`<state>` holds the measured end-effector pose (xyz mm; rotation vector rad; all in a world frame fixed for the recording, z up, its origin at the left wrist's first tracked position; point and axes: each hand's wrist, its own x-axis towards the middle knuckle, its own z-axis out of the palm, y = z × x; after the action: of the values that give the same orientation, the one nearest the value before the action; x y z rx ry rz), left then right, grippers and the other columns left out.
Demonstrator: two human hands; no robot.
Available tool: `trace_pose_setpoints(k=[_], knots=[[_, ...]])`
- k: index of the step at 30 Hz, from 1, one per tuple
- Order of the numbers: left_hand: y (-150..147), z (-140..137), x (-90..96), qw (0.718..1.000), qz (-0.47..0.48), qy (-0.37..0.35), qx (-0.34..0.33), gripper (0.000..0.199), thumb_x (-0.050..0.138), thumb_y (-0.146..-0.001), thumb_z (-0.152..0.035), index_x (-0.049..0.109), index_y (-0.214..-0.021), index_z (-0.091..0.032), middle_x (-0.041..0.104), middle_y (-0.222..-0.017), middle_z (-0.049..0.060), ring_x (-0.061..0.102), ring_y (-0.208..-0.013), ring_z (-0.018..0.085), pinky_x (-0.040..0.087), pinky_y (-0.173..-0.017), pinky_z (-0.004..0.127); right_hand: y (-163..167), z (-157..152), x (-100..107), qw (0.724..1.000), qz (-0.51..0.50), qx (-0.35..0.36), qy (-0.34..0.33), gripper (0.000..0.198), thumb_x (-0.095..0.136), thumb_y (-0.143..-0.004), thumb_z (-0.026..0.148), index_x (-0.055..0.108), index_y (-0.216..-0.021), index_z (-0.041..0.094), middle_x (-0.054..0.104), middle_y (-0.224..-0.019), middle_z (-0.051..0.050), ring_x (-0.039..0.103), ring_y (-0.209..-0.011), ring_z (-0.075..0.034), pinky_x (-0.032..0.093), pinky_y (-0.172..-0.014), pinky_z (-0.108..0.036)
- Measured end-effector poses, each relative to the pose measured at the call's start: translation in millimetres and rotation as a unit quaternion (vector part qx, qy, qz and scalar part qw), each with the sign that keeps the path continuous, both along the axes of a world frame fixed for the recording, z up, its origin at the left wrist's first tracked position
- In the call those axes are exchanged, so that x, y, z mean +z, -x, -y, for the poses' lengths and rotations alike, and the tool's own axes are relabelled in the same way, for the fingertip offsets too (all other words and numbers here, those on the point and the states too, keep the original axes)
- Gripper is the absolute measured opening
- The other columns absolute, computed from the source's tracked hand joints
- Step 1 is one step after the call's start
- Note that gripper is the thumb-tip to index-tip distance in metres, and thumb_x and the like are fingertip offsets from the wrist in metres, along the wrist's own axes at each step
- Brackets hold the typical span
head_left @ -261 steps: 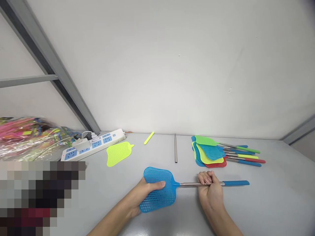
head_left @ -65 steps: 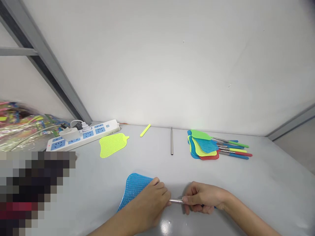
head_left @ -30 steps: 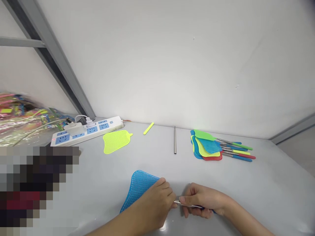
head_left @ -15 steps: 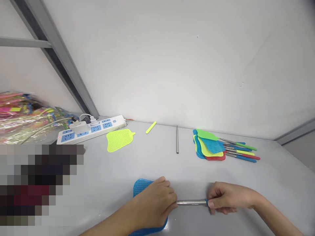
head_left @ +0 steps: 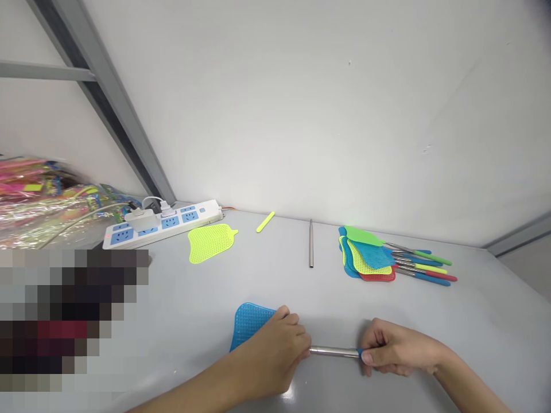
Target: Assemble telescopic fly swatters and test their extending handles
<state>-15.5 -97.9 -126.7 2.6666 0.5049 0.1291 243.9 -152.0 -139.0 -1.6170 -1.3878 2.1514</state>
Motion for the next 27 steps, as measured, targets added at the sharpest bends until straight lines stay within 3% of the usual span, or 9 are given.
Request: trace_pose_setpoints(k=[27], knots=[[-2.5, 4.4, -8.9, 0.999, 0.008, 0.03, 0.01, 0.016, 0.04, -0.077, -0.007, 0.046, -0.066, -0.017, 0.052, -0.067, -0.002, 0.047, -0.071, 0.012, 0.023, -0.084, 0.029, 6.8, -4.0, 0.8, 0.999, -0.043, 0.001, 0.004, 0.027, 0.057, -0.071, 0.036, 0.065, -0.072, 0.01, 0.035, -0.041, 0.007, 0.022, -0.031, -0.002, 0.01, -0.027, -0.018]])
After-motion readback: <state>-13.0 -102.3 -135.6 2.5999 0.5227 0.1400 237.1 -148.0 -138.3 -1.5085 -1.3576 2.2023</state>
